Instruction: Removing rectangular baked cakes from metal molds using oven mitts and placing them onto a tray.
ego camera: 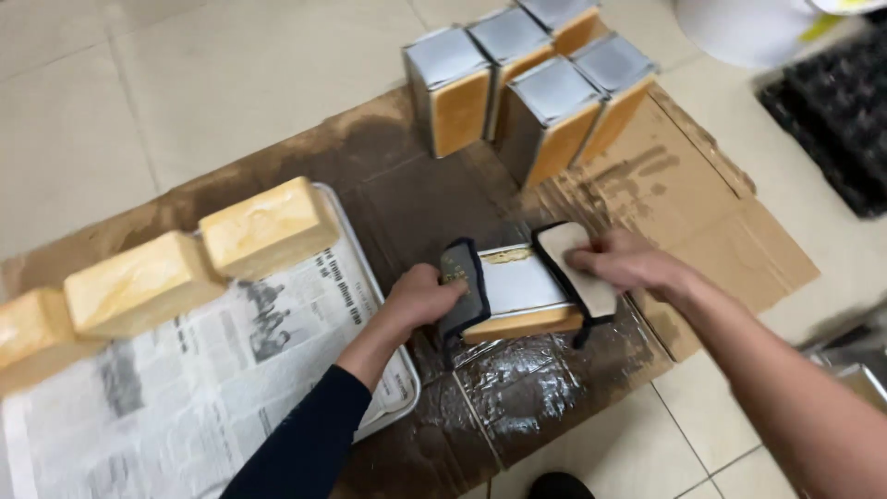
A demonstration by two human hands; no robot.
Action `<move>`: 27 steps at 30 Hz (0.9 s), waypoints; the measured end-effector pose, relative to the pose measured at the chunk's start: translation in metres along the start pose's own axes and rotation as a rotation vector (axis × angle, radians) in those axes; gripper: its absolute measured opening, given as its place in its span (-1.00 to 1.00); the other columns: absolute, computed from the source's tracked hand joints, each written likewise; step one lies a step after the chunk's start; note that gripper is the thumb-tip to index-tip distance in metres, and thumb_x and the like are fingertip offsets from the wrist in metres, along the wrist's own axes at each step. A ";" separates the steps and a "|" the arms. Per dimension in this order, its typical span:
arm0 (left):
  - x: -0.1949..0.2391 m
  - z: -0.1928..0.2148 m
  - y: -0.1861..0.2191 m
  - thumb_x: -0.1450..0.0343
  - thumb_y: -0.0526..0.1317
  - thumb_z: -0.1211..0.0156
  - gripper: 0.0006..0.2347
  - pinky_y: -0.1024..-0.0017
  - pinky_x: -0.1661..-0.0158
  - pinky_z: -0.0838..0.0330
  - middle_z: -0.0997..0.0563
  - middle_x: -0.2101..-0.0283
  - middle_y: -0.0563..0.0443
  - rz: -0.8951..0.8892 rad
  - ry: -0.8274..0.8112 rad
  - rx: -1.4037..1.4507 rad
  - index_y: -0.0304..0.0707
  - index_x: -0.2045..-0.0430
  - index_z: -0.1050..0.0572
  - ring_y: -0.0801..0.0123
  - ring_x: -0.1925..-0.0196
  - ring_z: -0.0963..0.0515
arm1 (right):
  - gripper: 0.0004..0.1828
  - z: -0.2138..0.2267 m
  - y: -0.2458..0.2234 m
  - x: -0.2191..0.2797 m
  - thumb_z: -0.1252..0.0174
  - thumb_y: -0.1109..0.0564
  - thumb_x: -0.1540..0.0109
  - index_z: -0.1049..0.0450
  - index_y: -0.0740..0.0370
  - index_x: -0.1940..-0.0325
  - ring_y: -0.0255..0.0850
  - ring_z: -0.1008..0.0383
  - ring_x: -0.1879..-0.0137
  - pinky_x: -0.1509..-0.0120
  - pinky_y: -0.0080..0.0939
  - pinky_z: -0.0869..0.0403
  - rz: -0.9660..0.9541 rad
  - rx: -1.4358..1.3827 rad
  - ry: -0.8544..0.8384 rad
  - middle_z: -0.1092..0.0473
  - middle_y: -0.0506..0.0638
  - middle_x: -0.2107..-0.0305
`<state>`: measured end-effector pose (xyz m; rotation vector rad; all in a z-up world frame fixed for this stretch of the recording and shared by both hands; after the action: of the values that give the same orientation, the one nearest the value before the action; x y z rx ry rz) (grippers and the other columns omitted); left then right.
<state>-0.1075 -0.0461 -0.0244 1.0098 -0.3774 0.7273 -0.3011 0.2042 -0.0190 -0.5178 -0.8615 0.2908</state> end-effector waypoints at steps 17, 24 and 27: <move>0.228 0.218 -0.390 -0.33 -0.27 -0.24 -0.71 0.38 0.22 -0.53 -0.69 0.24 -0.14 0.262 0.661 0.765 -0.45 0.12 -0.52 0.31 0.23 -0.66 | -0.66 -0.365 -0.389 0.106 -0.20 -0.12 -0.24 -0.59 0.21 0.21 0.14 -0.61 0.19 0.03 0.05 -0.55 0.909 0.508 0.020 -0.58 0.24 0.34; 0.251 0.281 -0.485 -0.28 -0.54 -0.13 -0.71 0.45 0.13 -0.46 -0.61 0.22 -0.07 -0.012 1.127 0.613 -0.35 0.14 -0.37 0.34 0.13 -0.61 | -0.63 -0.490 -0.399 0.125 -0.15 0.23 -0.27 -0.35 0.32 -0.17 0.11 -0.59 0.22 0.18 0.04 -0.52 1.190 -0.135 0.013 -0.51 0.26 0.28; 0.260 0.288 -0.495 -0.27 -0.59 0.01 -0.67 0.48 0.08 -0.45 -0.60 0.23 -0.08 -0.114 1.230 0.500 -0.33 0.12 -0.36 0.37 0.11 -0.60 | -0.63 -0.517 -0.387 0.111 -0.17 0.24 -0.29 -0.30 0.30 -0.16 0.14 -0.58 0.23 0.21 0.05 -0.50 1.076 -0.122 -0.002 -0.51 0.25 0.30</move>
<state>0.4363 -0.3614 -0.0379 0.8462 0.9588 1.2187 0.1863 -0.2339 -0.0161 -1.0706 -0.5318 1.2209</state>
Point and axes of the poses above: each hand's wrist, its own x-axis away from the middle knuckle, its own z-axis out of the back of the hand, y = z × x, the point moved 8 cm from there along -x, towards the middle knuckle
